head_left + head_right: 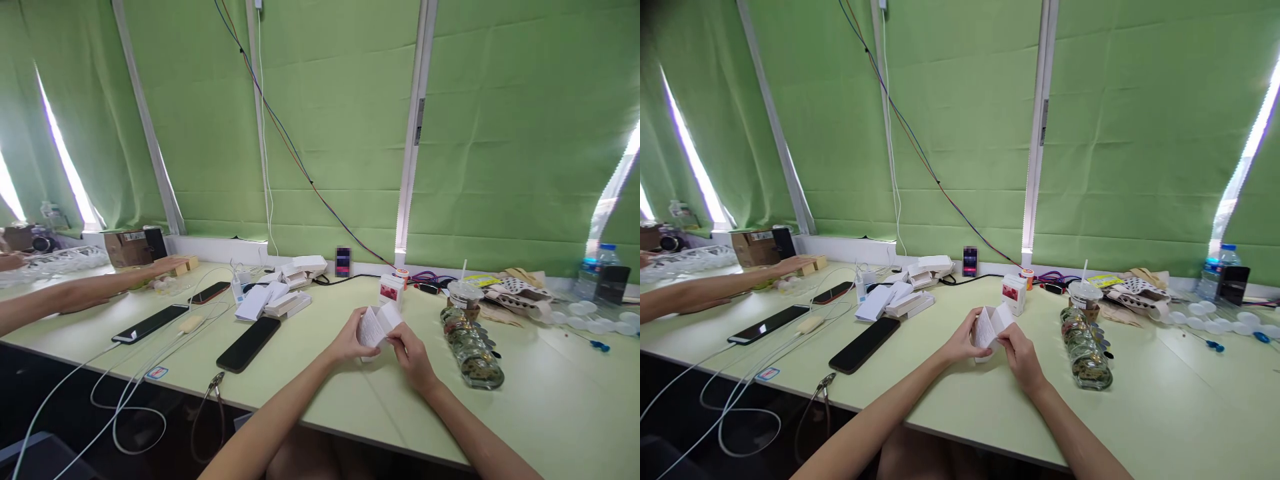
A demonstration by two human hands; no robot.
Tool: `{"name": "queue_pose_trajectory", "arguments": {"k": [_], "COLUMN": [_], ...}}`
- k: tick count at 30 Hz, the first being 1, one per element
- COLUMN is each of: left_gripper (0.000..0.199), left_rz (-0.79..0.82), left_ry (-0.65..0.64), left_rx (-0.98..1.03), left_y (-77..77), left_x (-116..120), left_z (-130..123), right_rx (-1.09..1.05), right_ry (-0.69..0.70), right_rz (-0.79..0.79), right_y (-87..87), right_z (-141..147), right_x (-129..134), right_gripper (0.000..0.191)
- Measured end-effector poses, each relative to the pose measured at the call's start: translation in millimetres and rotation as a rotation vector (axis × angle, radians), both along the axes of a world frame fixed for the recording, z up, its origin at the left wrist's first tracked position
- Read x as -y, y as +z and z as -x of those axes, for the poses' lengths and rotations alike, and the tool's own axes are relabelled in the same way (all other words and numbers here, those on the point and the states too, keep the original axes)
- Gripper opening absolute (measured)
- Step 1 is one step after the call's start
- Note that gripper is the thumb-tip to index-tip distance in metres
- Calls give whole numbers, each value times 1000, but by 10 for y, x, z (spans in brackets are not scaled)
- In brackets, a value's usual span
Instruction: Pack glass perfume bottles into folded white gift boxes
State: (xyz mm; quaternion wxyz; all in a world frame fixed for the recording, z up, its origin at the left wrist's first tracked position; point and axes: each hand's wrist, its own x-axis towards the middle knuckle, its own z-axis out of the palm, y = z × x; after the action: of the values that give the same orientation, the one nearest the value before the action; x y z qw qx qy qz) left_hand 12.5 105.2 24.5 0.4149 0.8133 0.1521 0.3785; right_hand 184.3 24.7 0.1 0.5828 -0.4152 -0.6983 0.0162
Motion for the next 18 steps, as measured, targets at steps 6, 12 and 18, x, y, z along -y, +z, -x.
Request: {"name": "queue_pose_trajectory", "arguments": {"k": [6,12,18], "left_gripper": [81,81,86], "left_rz": [121,209,88], "left_ry": [-49,-72,-11], "left_rx": [13,10,-39], "left_y": [8,-83,-154], "left_x": [16,-56,-128], "left_z": [20,4,20], "right_rx": [16,-87,-66], "right_ry": [20,6,155], "right_rz": [59,196,383], "right_y": [6,-1,-41], "right_z": [16,19,19], "right_x": [1,-39,-33], "right_gripper": [15,39,54]}}
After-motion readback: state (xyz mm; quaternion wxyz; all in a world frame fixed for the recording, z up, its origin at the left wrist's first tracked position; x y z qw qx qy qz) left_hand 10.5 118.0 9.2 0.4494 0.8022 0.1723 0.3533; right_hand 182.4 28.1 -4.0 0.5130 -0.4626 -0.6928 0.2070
